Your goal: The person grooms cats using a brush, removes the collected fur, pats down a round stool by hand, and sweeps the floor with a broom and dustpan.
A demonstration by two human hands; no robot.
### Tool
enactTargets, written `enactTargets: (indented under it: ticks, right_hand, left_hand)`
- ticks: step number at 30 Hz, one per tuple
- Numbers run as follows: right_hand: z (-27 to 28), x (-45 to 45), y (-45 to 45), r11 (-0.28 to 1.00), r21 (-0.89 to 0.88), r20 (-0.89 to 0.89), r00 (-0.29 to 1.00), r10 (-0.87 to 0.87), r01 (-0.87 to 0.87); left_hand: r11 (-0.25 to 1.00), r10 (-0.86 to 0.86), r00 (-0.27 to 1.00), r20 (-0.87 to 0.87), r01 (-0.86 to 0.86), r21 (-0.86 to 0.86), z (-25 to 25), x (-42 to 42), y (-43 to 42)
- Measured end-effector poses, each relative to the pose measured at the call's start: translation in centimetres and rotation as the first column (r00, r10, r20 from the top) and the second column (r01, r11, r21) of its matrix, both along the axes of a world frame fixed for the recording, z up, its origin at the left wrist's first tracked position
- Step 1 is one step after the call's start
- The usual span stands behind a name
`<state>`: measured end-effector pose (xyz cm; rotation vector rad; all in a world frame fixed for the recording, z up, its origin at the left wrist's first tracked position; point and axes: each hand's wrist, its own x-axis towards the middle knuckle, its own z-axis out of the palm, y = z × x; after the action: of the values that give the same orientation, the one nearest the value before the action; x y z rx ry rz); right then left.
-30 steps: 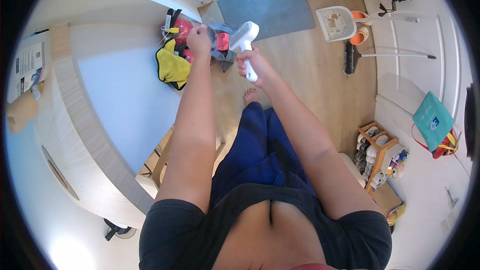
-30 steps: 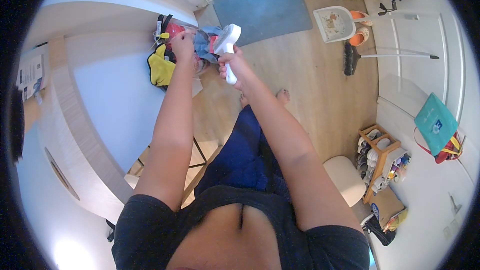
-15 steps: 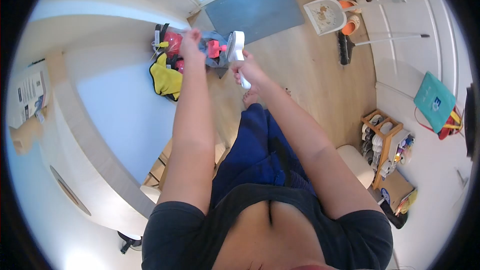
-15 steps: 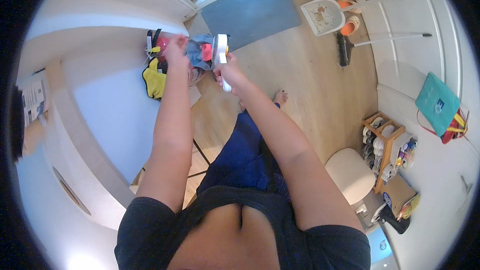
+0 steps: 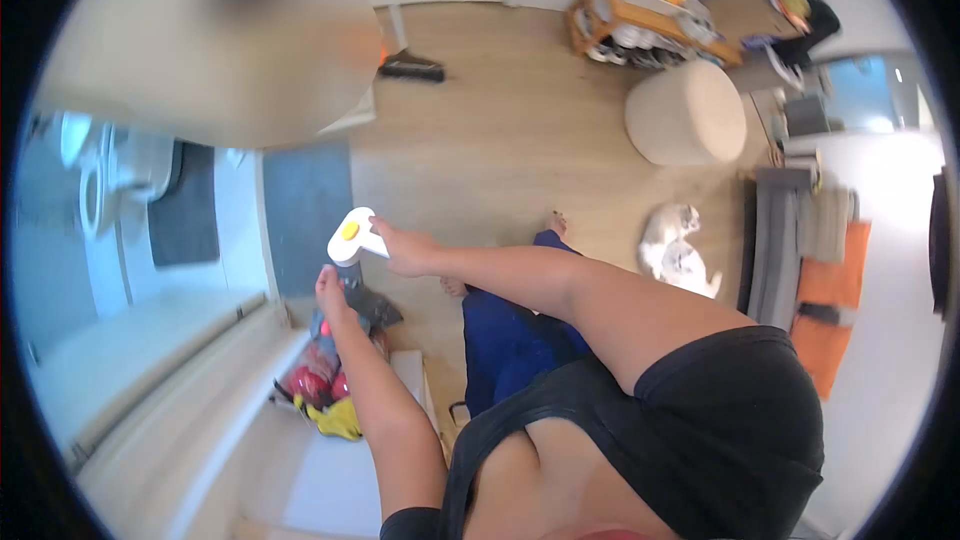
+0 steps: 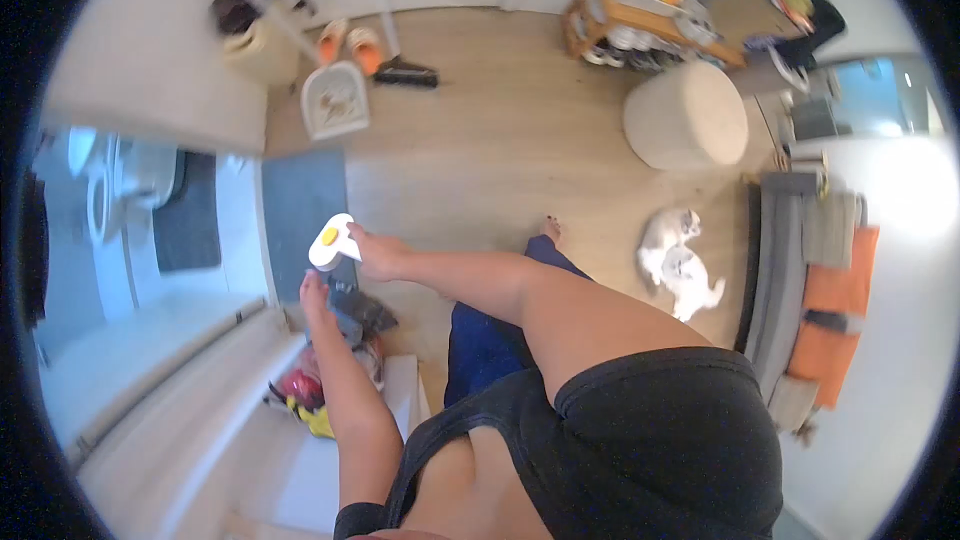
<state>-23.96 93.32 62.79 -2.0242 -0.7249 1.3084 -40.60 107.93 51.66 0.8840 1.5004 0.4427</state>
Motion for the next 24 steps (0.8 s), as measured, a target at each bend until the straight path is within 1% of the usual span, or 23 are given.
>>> enactTargets:
  ticks: [1, 2, 3, 4, 5, 6, 7, 8, 9, 10, 11, 13, 14, 15, 16, 17, 18, 19, 20, 21, 22, 23, 24]
  right_hand:
    - [0.2, 1.9, -1.9, 0.997, -0.071, -0.006, 1.0, 0.021, -0.022]
    - [-0.6, 4.1, -4.2, 0.998, -0.063, -0.002, 1.0, -0.022, 0.022]
    - [-3.6, 5.8, -6.7, 0.987, 0.072, 0.142, 0.978, -0.15, 0.141]
    - [-5.2, 7.5, -9.2, 0.947, 0.22, 0.267, 0.92, -0.288, 0.232]
    - [-3.8, 9.9, -11.9, 0.937, 0.233, 0.267, 0.909, -0.32, 0.261]
    - [-1.1, 12.9, -15.2, 0.936, 0.144, 0.234, 0.908, -0.347, 0.32]
    - [0.7, 15.7, -18.6, 0.927, 0.052, 0.202, 0.905, -0.373, 0.371]
    - [-0.3, 17.8, -21.7, 0.916, 0.065, 0.199, 0.895, -0.4, 0.395]
    - [-2.7, 19.6, -24.8, 0.867, 0.155, 0.233, 0.836, -0.498, 0.473]
    - [-4.1, 21.4, -27.7, 0.807, 0.243, 0.256, 0.767, -0.588, 0.538]
    - [-2.5, 23.6, -30.7, 0.795, 0.254, 0.25, 0.757, -0.604, 0.55]
    - [1.9, 27.5, -37.5, 0.837, -0.025, 0.204, 0.822, -0.531, 0.547]
    - [2.0, 29.1, -40.6, 0.834, -0.022, 0.198, 0.82, -0.536, 0.551]
    - [2.0, 30.9, -43.5, 0.875, -0.079, 0.423, 0.811, -0.404, 0.478]
    - [2.0, 32.6, -46.2, 0.897, -0.154, 0.615, 0.751, -0.241, 0.414]
    - [2.0, 33.9, -49.0, 0.909, -0.102, 0.695, 0.682, -0.225, 0.404]
    - [2.1, 35.2, -51.6, 0.92, -0.05, 0.768, 0.605, -0.213, 0.388]
    - [2.3, 36.2, -53.7, 0.919, -0.044, 0.765, 0.605, -0.221, 0.391]
    - [2.5, 37.4, -55.5, 0.897, -0.03, 0.824, 0.519, -0.228, 0.441]
    - [2.6, 38.6, -57.0, 0.873, -0.012, 0.875, 0.428, -0.227, 0.488]
    - [2.7, 40.1, -58.4, 0.872, -0.009, 0.873, 0.429, -0.231, 0.49]
    - [2.6, 41.7, -59.5, 0.857, -0.009, 0.911, 0.358, -0.206, 0.515]
    - [2.3, 43.4, -60.4, 0.84, -0.007, 0.941, 0.287, -0.178, 0.542]
  left_hand:
    - [0.978, -0.197, 0.98, 0.005, 0.196, 0.07, -0.3, 2.1, -1.3]
    - [0.915, -0.383, 0.924, -0.016, 0.382, 0.13, 0.1, 4.8, -2.8]
    - [0.901, -0.423, 0.906, -0.02, 0.423, 0.1, 3.2, 9.0, -5.1]
    - [0.886, -0.451, 0.892, -0.021, 0.45, 0.112, 3.7, 12.5, -7.7]
    - [0.848, -0.529, 0.848, 0.047, 0.524, 0.084, 4.2, 15.9, -10.1]
    - [0.803, -0.596, 0.794, 0.116, 0.593, 0.061, 4.7, 19.5, -12.5]
    - [0.732, -0.681, 0.726, 0.099, 0.668, 0.135, 4.5, 22.9, -15.4]
    - [0.647, -0.758, 0.648, 0.071, 0.735, 0.202, 4.3, 25.7, -18.4]
    - [0.627, -0.774, 0.63, 0.059, 0.751, 0.207, 5.2, 28.9, -21.3]
    - [0.619, -0.783, 0.622, 0.02, 0.776, 0.121, 6.5, 32.1, -24.0]
    - [0.613, -0.79, 0.613, -0.015, 0.789, 0.04, 7.6, 35.5, -26.6]
    - [0.706, -0.689, 0.715, 0.119, 0.699, -0.114, 8.6, 41.2, -31.9]
    - [0.703, -0.693, 0.712, 0.113, 0.702, -0.113, 8.1, 43.6, -34.4]
    - [0.654, -0.744, 0.639, 0.193, 0.756, 0.017, 7.0, 46.0, -36.7]
    - [0.597, -0.793, 0.552, 0.258, 0.788, 0.151, 6.9, 48.0, -38.8]
    - [0.593, -0.797, 0.548, 0.252, 0.79, 0.157, 6.8, 49.6, -40.7]
    - [0.517, -0.856, 0.498, 0.138, 0.829, 0.213, 7.6, 51.2, -42.8]
    - [0.433, -0.896, 0.444, 0.019, 0.864, 0.255, 7.7, 52.3, -44.5]
    - [0.43, -0.897, 0.442, 0.011, 0.867, 0.253, 7.7, 53.7, -45.6]
    - [0.439, -0.897, 0.438, 0.061, 0.866, 0.24, 7.6, 55.0, -46.6]
    - [0.448, -0.894, 0.433, 0.113, 0.865, 0.228, 7.4, 56.5, -47.5]
    - [0.444, -0.896, 0.431, 0.109, 0.866, 0.229, 7.1, 58.1, -48.1]
    - [0.425, -0.905, 0.419, 0.073, 0.897, 0.122, 8.3, 59.8, -48.7]
